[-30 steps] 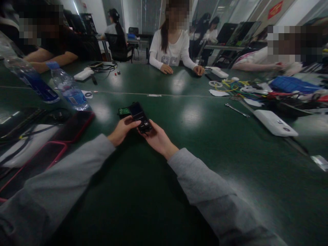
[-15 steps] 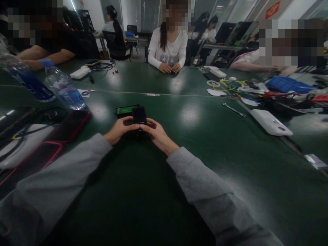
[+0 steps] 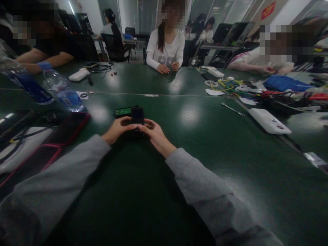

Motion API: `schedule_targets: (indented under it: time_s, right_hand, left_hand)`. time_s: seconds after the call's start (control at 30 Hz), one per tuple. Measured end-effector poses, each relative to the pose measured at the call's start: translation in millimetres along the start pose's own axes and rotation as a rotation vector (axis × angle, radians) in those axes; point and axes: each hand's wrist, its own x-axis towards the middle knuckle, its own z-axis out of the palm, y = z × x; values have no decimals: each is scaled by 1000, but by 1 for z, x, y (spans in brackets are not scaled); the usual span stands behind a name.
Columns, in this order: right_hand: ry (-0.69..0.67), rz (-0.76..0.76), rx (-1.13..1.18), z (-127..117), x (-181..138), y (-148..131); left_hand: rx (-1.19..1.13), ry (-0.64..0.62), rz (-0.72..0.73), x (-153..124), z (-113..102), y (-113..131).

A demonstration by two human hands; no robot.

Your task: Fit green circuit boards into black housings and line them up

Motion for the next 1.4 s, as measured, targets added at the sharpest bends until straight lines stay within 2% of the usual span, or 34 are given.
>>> schedule_targets:
  time_s: [0.1,0.3,0.6,1.4]
  right_hand:
    - [10,8,8,0,1,-1]
    - [-60,21,-22,-2,-1,-3]
    - [-53,13,-45,1,-1,-4]
    - [-99,-16,-82,-3,-2,-1]
  left_hand:
    - [9,-1,-7,0,0,1]
    - [37,-32,-18,-2,-1,3]
    - [43,-68,-29,-2,0,4]
    - [15,-57,16,-2,-2,-1]
